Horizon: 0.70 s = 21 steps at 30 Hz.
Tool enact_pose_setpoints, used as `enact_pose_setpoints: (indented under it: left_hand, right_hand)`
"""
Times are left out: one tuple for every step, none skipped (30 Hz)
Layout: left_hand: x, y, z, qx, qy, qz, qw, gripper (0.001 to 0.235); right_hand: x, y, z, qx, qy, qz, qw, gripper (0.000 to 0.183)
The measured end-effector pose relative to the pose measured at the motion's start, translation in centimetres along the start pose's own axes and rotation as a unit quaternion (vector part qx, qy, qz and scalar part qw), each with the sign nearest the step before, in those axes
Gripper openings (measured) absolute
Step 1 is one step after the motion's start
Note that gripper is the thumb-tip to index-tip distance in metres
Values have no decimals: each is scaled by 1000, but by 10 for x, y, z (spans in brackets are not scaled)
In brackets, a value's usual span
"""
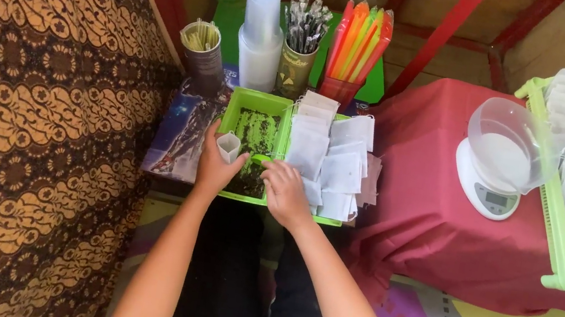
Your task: The person scoops green tea leaves from a green tray using a green plastic spoon and pours them into white tea bags. The filled tea bags are then placed into a green plastic basket on the table.
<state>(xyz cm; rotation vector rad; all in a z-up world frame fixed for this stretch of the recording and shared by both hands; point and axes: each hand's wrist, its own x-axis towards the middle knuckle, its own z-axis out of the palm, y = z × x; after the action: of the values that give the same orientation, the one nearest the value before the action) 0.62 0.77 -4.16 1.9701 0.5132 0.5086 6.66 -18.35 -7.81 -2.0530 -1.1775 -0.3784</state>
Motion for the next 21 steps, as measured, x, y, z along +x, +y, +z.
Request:
enact_pose_setpoints:
  left_hand:
    - [-2, 0, 0, 0, 1, -1, 1000, 99]
    - [-2, 1, 0, 7, -5, 0, 1000, 99]
    - [-2, 1, -1, 15, -10, 1, 1000, 100]
    - [-3, 4, -1, 15, -9, -1, 1000, 100]
    - [-3, 7, -1, 12, -10, 0, 1000, 99]
    - [-4, 9, -3, 10, -10, 1, 1000, 99]
    - [-8, 10, -4, 10, -7, -1, 1000, 99]
    - [-8, 13, -4, 13, -14, 4, 1000, 99]
    - [-9, 16, -4, 16, -20, 9, 1000, 99]
    - [-8, 15, -5, 16, -19, 9, 1000, 99]
    - [-8, 15, -5, 15, -21, 8, 1000, 99]
    - [-7, 14, -4, 13, -24, 7, 1000, 100]
    - [-9, 16, -6, 14, -26, 8, 1000, 100]
    - [-10, 18, -7, 12, -29, 1, 1000, 100]
    - [-11, 21, -8, 10, -32, -6, 999, 99]
    - [-11, 22, -8, 10, -32, -5, 999, 99]
    - [-12, 23, -8, 14, -32, -4, 999, 99]
    - [-14, 23, -8, 18, -33, -4, 999, 99]
    - [-13, 22, -6, 18, -33, -4, 999, 99]
    - [-12, 21, -6, 13, -33, -5, 999, 99]
    - [-11, 20, -5, 8, -32, -6, 999, 100]
  right_hand:
    - [-3, 3, 2, 0, -1, -1, 1000, 10]
    - [-4, 6, 5, 9, -1, -9, 1000, 10]
    - [-6, 9, 7, 17, -1, -18, 1000, 10]
    - [-8, 13, 8, 19, -3, -19, 1000, 10]
    - [-10, 16, 9, 23, -4, -18, 1000, 11]
    - [-11, 18, 11, 28, -6, -19, 999, 12]
    - [-14, 16, 10, 30, -8, -21, 999, 12]
    - [-13, 16, 9, 43, -10, -9, 999, 13]
    - [-13, 15, 7, 56, -12, 2, 998, 14]
    - [-11, 16, 8, 56, -11, 1, 998, 14]
    - [-10, 17, 8, 81, -12, 17, 997, 14]
    - [-10, 18, 8, 105, -11, 34, 994, 15]
    - [-10, 19, 8, 104, -10, 35, 994, 15]
    - [-9, 21, 9, 116, -14, 49, 992, 16]
    - [-9, 22, 9, 128, -18, 63, 990, 16]
    - [-9, 24, 11, 128, -17, 63, 990, 16]
    - [-10, 26, 13, 130, -18, 72, 989, 16]
    - [-11, 27, 15, 131, -19, 81, 988, 16]
    - [-10, 24, 12, 131, -19, 81, 988, 16]
    - [-9, 21, 9, 137, -19, 89, 986, 15]
    - [-7, 18, 7, 143, -19, 97, 985, 15]
